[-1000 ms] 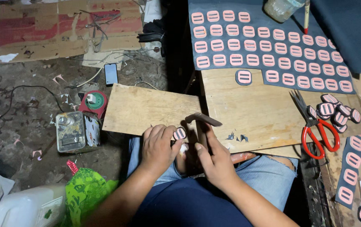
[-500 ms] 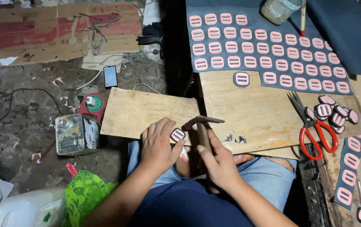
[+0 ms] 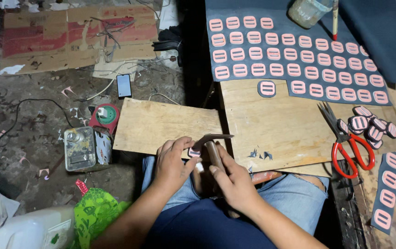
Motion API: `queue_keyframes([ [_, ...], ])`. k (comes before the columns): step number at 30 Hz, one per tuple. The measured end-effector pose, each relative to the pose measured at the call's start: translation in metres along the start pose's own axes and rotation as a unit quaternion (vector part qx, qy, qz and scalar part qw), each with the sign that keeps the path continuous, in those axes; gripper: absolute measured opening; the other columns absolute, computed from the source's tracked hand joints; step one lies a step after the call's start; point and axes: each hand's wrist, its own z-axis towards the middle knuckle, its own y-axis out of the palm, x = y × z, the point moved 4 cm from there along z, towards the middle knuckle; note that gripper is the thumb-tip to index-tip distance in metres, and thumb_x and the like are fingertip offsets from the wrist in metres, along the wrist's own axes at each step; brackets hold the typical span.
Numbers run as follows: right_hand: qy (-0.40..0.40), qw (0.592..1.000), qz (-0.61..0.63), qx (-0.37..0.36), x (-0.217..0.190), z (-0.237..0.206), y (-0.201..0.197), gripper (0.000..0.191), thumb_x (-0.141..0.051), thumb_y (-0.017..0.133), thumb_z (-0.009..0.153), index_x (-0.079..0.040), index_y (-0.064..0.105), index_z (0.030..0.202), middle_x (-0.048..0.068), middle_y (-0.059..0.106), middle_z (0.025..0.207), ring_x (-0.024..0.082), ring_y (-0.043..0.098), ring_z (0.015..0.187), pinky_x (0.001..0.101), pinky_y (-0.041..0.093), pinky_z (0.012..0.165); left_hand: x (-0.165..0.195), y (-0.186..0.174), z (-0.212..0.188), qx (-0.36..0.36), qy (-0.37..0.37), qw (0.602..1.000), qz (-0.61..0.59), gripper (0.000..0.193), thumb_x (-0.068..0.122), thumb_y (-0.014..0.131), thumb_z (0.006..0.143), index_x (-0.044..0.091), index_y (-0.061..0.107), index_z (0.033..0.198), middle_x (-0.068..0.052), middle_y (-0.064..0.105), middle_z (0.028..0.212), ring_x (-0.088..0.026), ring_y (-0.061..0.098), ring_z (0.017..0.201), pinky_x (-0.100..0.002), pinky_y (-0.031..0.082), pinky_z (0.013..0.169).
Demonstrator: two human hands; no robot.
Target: The person uses a hammer to press down on small rectangular pieces of material on a wooden board. Then, the person uses scissors to cut individual pieces from a strip of material. The cut pieces are placed on the board.
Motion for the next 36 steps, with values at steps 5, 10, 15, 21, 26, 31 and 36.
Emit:
queue_keyframes([
  [5, 0.076, 0.997, -0.014, -0.004, 0.009, -0.003, 0.001, 0.062, -0.017, 0.059, 0.094, -0.002, 0.041, 0.151, 0.02, 0.073, 0.124, 0.024, 0.072, 0.115, 0.0316, 0.052, 0.097, -0.003, 0.007, -0.006, 0.03, -0.023, 0.999, -0.014, 0.052, 0.02, 0.084, 0.074, 0.007, 0.061, 0.118, -0.007, 0.075, 0.107, -0.031, 0.064, 0.103, -0.044, 0.046, 0.093],
  [10, -0.027, 0.998, -0.049, 0.015, 0.006, -0.008, 0.003, 0.057, -0.016, 0.061, 0.097, 0.004, 0.044, 0.148, 0.025, 0.066, 0.136, 0.028, 0.066, 0.127, 0.0344, 0.048, 0.104, 0.002, 0.012, -0.01, 0.056, -0.01, 0.998, 0.013, 0.046, 0.018, 0.082, 0.075, 0.007, 0.062, 0.116, -0.011, 0.073, 0.103, -0.034, 0.065, 0.099, -0.045, 0.049, 0.09],
  [15, 0.104, 0.994, -0.005, -0.044, 0.019, -0.007, 0.008, 0.064, -0.019, 0.06, 0.093, -0.001, 0.04, 0.151, 0.018, 0.07, 0.132, 0.022, 0.071, 0.118, 0.0316, 0.05, 0.101, 0.013, 0.007, -0.01, 0.061, 0.008, 0.997, 0.051, 0.044, 0.019, 0.081, 0.078, 0.005, 0.064, 0.116, -0.015, 0.069, 0.106, -0.037, 0.063, 0.101, -0.046, 0.049, 0.089],
  [21, -0.001, 0.999, 0.033, 0.02, 0.009, -0.008, -0.006, 0.061, -0.015, 0.059, 0.097, 0.005, 0.041, 0.151, 0.021, 0.064, 0.142, 0.025, 0.061, 0.13, 0.0331, 0.044, 0.108, 0.019, -0.006, -0.015, 0.022, 0.037, 0.999, 0.023, 0.022, 0.009, 0.07, 0.084, 0.004, 0.072, 0.105, -0.013, 0.07, 0.112, -0.034, 0.062, 0.107, -0.042, 0.05, 0.094],
  [26, 0.049, 0.999, -0.005, 0.018, 0.01, -0.009, -0.002, 0.062, -0.017, 0.058, 0.096, 0.001, 0.04, 0.152, 0.016, 0.069, 0.134, 0.021, 0.067, 0.124, 0.0304, 0.048, 0.104, 0.019, -0.005, -0.01, 0.009, 0.024, 0.999, 0.019, 0.018, 0.011, 0.074, 0.083, 0.003, 0.075, 0.099, -0.013, 0.069, 0.103, -0.035, 0.061, 0.1, -0.043, 0.049, 0.089],
  [31, 0.061, 0.998, 0.027, 0.006, 0.011, -0.004, 0.0, 0.061, -0.017, 0.059, 0.094, 0.0, 0.043, 0.151, 0.017, 0.069, 0.135, 0.023, 0.066, 0.122, 0.0301, 0.048, 0.102, 0.018, -0.004, -0.009, 0.023, 0.029, 0.999, 0.016, 0.016, 0.015, 0.077, 0.081, 0.004, 0.075, 0.093, -0.012, 0.066, 0.094, -0.035, 0.062, 0.093, -0.044, 0.049, 0.084],
  [36, 0.117, 0.993, 0.023, -0.025, 0.016, -0.004, 0.004, 0.057, -0.018, 0.06, 0.093, -0.001, 0.049, 0.146, 0.016, 0.07, 0.131, 0.023, 0.066, 0.119, 0.0318, 0.048, 0.102, 0.012, 0.0, -0.009, 0.015, -0.009, 0.999, 0.033, 0.017, 0.018, 0.081, 0.079, 0.005, 0.074, 0.087, -0.014, 0.064, 0.088, -0.036, 0.061, 0.09, -0.045, 0.049, 0.081],
])
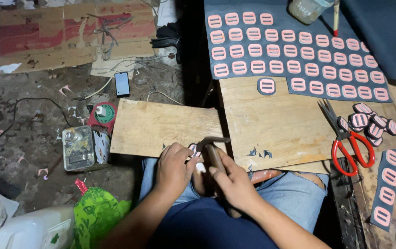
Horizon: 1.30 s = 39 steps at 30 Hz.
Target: The person uses a hammer to press down on small rectangular pieces of material on a wooden board. Then, the person uses scissors to cut individual pieces from a strip of material. The cut pieces are placed on the board.
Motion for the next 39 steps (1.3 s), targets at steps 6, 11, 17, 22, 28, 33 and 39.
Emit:
queue_keyframes([
  [6, -0.04, 0.997, -0.003, 0.061, 0.0, -0.008, -0.003, 0.059, -0.019, 0.057, 0.095, -0.003, 0.043, 0.149, 0.014, 0.074, 0.122, 0.019, 0.072, 0.109, 0.031, 0.054, 0.096, 0.001, 0.003, 0.002, 0.012, 0.014, 1.0, -0.001, 0.022, 0.02, 0.082, 0.078, 0.006, 0.072, 0.093, -0.014, 0.063, 0.093, -0.037, 0.061, 0.093, -0.046, 0.049, 0.084],
  [11, -0.065, 0.997, 0.028, -0.006, 0.008, -0.007, -0.007, 0.044, -0.012, 0.059, 0.097, 0.001, 0.054, 0.138, 0.013, 0.072, 0.119, 0.02, 0.067, 0.107, 0.03, 0.052, 0.094, 0.001, 0.01, 0.008, -0.007, -0.01, 1.0, 0.015, 0.048, 0.015, 0.08, 0.075, 0.004, 0.064, 0.119, -0.017, 0.061, 0.108, -0.04, 0.059, 0.105, -0.047, 0.048, 0.089],
  [17, -0.001, 0.986, 0.149, 0.071, 0.029, -0.005, -0.063, 0.031, -0.013, 0.06, 0.1, 0.005, 0.064, 0.125, 0.01, 0.074, 0.103, 0.013, 0.068, 0.086, 0.0285, 0.056, 0.077, -0.007, 0.014, 0.022, -0.07, -0.107, 0.99, -0.052, 0.035, 0.015, 0.083, 0.074, 0.002, 0.07, 0.104, -0.013, 0.068, 0.092, -0.031, 0.065, 0.085, -0.039, 0.053, 0.077],
  [22, 0.05, 0.965, 0.234, 0.107, 0.027, -0.015, -0.092, 0.041, -0.014, 0.057, 0.097, -0.003, 0.056, 0.137, 0.008, 0.069, 0.089, 0.014, 0.062, 0.067, 0.0298, 0.053, 0.061, 0.018, 0.019, 0.029, -0.169, -0.21, 0.848, -0.456, 0.016, 0.006, 0.074, 0.088, -0.005, 0.072, 0.1, -0.004, 0.072, 0.079, -0.009, 0.064, 0.068, -0.025, 0.052, 0.059],
  [28, 0.027, 0.938, 0.307, 0.159, 0.002, -0.033, -0.107, 0.037, -0.018, 0.053, 0.099, -0.001, 0.056, 0.132, 0.011, 0.069, 0.086, 0.016, 0.066, 0.065, 0.0315, 0.057, 0.059, 0.067, 0.009, 0.036, -0.198, -0.25, 0.779, -0.541, 0.013, 0.005, 0.072, 0.089, -0.002, 0.069, 0.098, -0.003, 0.07, 0.072, -0.01, 0.064, 0.055, -0.025, 0.05, 0.048],
  [33, 0.037, 0.934, 0.335, 0.121, -0.008, -0.034, -0.108, 0.036, -0.018, 0.054, 0.098, -0.004, 0.058, 0.131, 0.011, 0.068, 0.084, 0.016, 0.064, 0.063, 0.0311, 0.055, 0.058, 0.095, 0.004, 0.046, -0.201, -0.226, 0.785, -0.54, 0.014, 0.006, 0.074, 0.09, -0.003, 0.07, 0.099, -0.002, 0.066, 0.07, -0.007, 0.058, 0.053, -0.023, 0.049, 0.046],
  [39, -0.015, 0.923, 0.351, 0.155, -0.006, -0.042, -0.123, 0.031, -0.016, 0.053, 0.1, 0.001, 0.056, 0.125, 0.012, 0.068, 0.085, 0.017, 0.066, 0.066, 0.0329, 0.057, 0.06, 0.123, -0.018, 0.051, -0.129, -0.075, 0.882, -0.446, 0.016, -0.001, 0.07, 0.087, -0.004, 0.073, 0.102, -0.002, 0.063, 0.088, -0.006, 0.061, 0.059, -0.022, 0.052, 0.05],
])
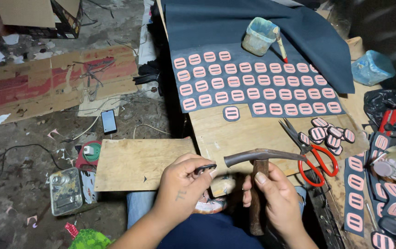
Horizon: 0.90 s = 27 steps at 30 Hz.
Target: The person uses a hammer to press down on small rectangular pieces of material on a wooden board. Then, the person uses scissors to cut individual pieces from a strip of material. The cut pieces are placed on the board.
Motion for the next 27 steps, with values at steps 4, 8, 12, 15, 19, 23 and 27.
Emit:
queue_keyframes([
  [4, -0.025, 0.999, -0.036, 0.0, 0.005, -0.008, -0.002, 0.027, -0.011, 0.058, 0.098, 0.004, 0.06, 0.121, 0.014, 0.07, 0.09, 0.018, 0.067, 0.072, 0.0335, 0.057, 0.067, 0.02, 0.002, -0.003, 0.014, 0.132, 0.98, 0.149, 0.016, -0.002, 0.069, 0.088, -0.003, 0.074, 0.103, -0.005, 0.065, 0.096, -0.009, 0.064, 0.065, -0.022, 0.052, 0.056],
  [8, -0.176, 0.979, -0.1, 0.004, -0.004, -0.027, -0.001, 0.027, -0.009, 0.061, 0.099, 0.006, 0.062, 0.121, 0.013, 0.072, 0.101, 0.018, 0.069, 0.086, 0.0327, 0.058, 0.08, 0.026, 0.004, -0.007, 0.02, 0.201, 0.957, 0.209, 0.016, -0.001, 0.07, 0.089, -0.002, 0.074, 0.105, -0.007, 0.065, 0.092, -0.011, 0.066, 0.07, -0.022, 0.054, 0.061],
  [12, -0.227, 0.894, -0.387, -0.013, -0.015, -0.026, -0.005, 0.019, -0.011, 0.07, 0.093, 0.0, 0.073, 0.108, 0.009, 0.078, 0.092, 0.018, 0.072, 0.082, 0.0308, 0.057, 0.078, 0.015, 0.004, -0.004, 0.032, 0.111, 0.975, 0.187, 0.013, 0.001, 0.071, 0.09, -0.001, 0.077, 0.102, -0.006, 0.065, 0.085, -0.01, 0.065, 0.06, -0.023, 0.052, 0.053],
  [15, -0.141, 0.939, -0.307, 0.06, -0.005, -0.022, -0.012, 0.019, -0.011, 0.067, 0.096, 0.004, 0.074, 0.105, 0.01, 0.078, 0.088, 0.017, 0.071, 0.078, 0.0315, 0.057, 0.072, 0.012, 0.002, -0.002, 0.039, 0.105, 0.985, 0.131, 0.014, -0.002, 0.072, 0.09, -0.003, 0.076, 0.104, -0.007, 0.067, 0.095, -0.01, 0.065, 0.068, -0.025, 0.053, 0.058],
  [19, -0.075, 0.993, -0.087, 0.02, 0.011, -0.006, -0.007, 0.024, -0.01, 0.063, 0.097, 0.005, 0.063, 0.116, 0.011, 0.072, 0.088, 0.016, 0.067, 0.071, 0.0317, 0.057, 0.065, 0.008, 0.005, -0.001, 0.008, 0.099, 0.994, 0.048, 0.034, -0.009, 0.066, 0.085, -0.005, 0.066, 0.119, -0.009, 0.056, 0.124, -0.012, 0.066, 0.09, -0.025, 0.058, 0.068],
  [23, 0.006, 0.999, -0.04, 0.026, 0.018, 0.003, -0.002, 0.028, -0.014, 0.058, 0.097, 0.001, 0.059, 0.122, 0.01, 0.07, 0.084, 0.015, 0.066, 0.066, 0.0312, 0.057, 0.061, -0.001, 0.006, 0.0, 0.018, 0.045, 0.998, -0.031, 0.044, -0.01, 0.066, 0.088, -0.008, 0.058, 0.131, -0.009, 0.053, 0.133, -0.013, 0.064, 0.092, -0.026, 0.055, 0.069],
  [27, 0.04, 0.998, -0.012, 0.037, 0.016, 0.006, 0.001, 0.029, -0.018, 0.055, 0.099, -0.002, 0.059, 0.123, 0.009, 0.068, 0.081, 0.016, 0.065, 0.064, 0.0321, 0.057, 0.059, -0.021, 0.0, 0.003, 0.09, -0.116, 0.976, -0.16, 0.057, -0.005, 0.064, 0.085, 0.004, 0.053, 0.139, -0.007, 0.066, 0.116, -0.012, 0.068, 0.081, -0.03, 0.053, 0.055],
])
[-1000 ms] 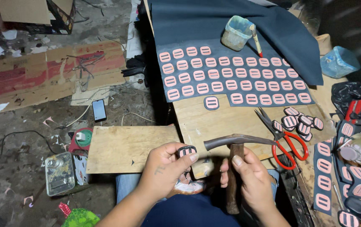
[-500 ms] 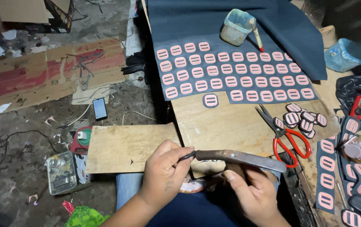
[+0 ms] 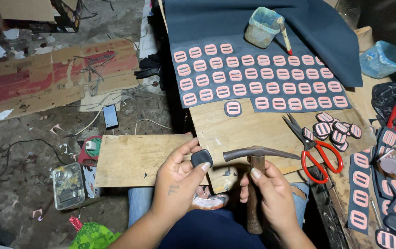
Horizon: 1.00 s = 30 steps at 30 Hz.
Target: The person uses a hammer to press down on small rectangular pieces of material on a wooden board. Then, the person uses scissors to cut individual pieces from a strip of material. The cut pieces are placed on the board.
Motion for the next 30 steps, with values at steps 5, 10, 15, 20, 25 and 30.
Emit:
queue_keyframes([
  [5, -0.041, 0.999, 0.021, 0.02, -0.001, -0.006, 0.002, 0.026, -0.018, 0.054, 0.099, -0.003, 0.057, 0.12, 0.009, 0.069, 0.083, 0.016, 0.067, 0.065, 0.0323, 0.058, 0.06, -0.001, -0.005, 0.006, 0.016, -0.001, 0.999, -0.045, 0.053, -0.002, 0.067, 0.088, -0.001, 0.052, 0.139, -0.01, 0.066, 0.099, -0.014, 0.069, 0.085, -0.029, 0.058, 0.075],
  [10, -0.012, 1.0, 0.0, -0.029, 0.009, -0.001, 0.011, 0.026, -0.016, 0.057, 0.098, -0.001, 0.058, 0.119, 0.011, 0.069, 0.082, 0.017, 0.065, 0.062, 0.0334, 0.057, 0.059, 0.002, 0.004, 0.009, 0.01, 0.022, 0.999, -0.038, 0.054, -0.001, 0.068, 0.088, -0.004, 0.051, 0.139, -0.01, 0.068, 0.097, -0.014, 0.069, 0.082, -0.028, 0.057, 0.067],
  [15, -0.055, 0.998, 0.002, 0.013, -0.01, 0.008, -0.011, 0.026, -0.016, 0.055, 0.099, 0.0, 0.057, 0.119, 0.011, 0.07, 0.082, 0.017, 0.067, 0.063, 0.0331, 0.058, 0.058, 0.003, 0.004, 0.003, -0.022, 0.018, 0.998, 0.047, 0.059, 0.001, 0.069, 0.086, 0.002, 0.049, 0.141, -0.007, 0.068, 0.092, -0.007, 0.066, 0.074, -0.023, 0.053, 0.05],
  [20, 0.012, 0.992, -0.106, -0.072, -0.023, 0.021, -0.023, 0.035, -0.013, 0.059, 0.095, 0.0, 0.061, 0.127, 0.011, 0.07, 0.082, 0.016, 0.064, 0.06, 0.0314, 0.054, 0.055, -0.002, 0.005, 0.003, -0.075, 0.012, 0.994, 0.076, 0.053, -0.002, 0.07, 0.088, -0.003, 0.052, 0.138, -0.008, 0.069, 0.091, -0.007, 0.062, 0.067, -0.022, 0.052, 0.053],
  [25, 0.006, 0.99, -0.117, -0.072, -0.031, 0.024, -0.026, 0.034, -0.013, 0.061, 0.095, 0.001, 0.063, 0.126, 0.009, 0.07, 0.084, 0.015, 0.064, 0.062, 0.0315, 0.055, 0.057, -0.016, 0.001, 0.005, -0.067, -0.022, 0.994, 0.079, 0.052, -0.002, 0.068, 0.087, -0.003, 0.052, 0.137, -0.009, 0.069, 0.091, -0.009, 0.061, 0.064, -0.024, 0.05, 0.05],
  [30, -0.303, 0.862, -0.402, -0.059, -0.049, 0.024, -0.008, 0.042, -0.01, 0.061, 0.092, -0.001, 0.064, 0.133, 0.008, 0.07, 0.113, 0.02, 0.067, 0.1, 0.0341, 0.051, 0.085, -0.027, -0.007, 0.027, -0.007, -0.02, 0.999, 0.044, 0.045, 0.006, 0.058, 0.093, -0.003, 0.052, 0.137, -0.01, 0.074, 0.108, -0.013, 0.073, 0.094, -0.026, 0.061, 0.08],
])
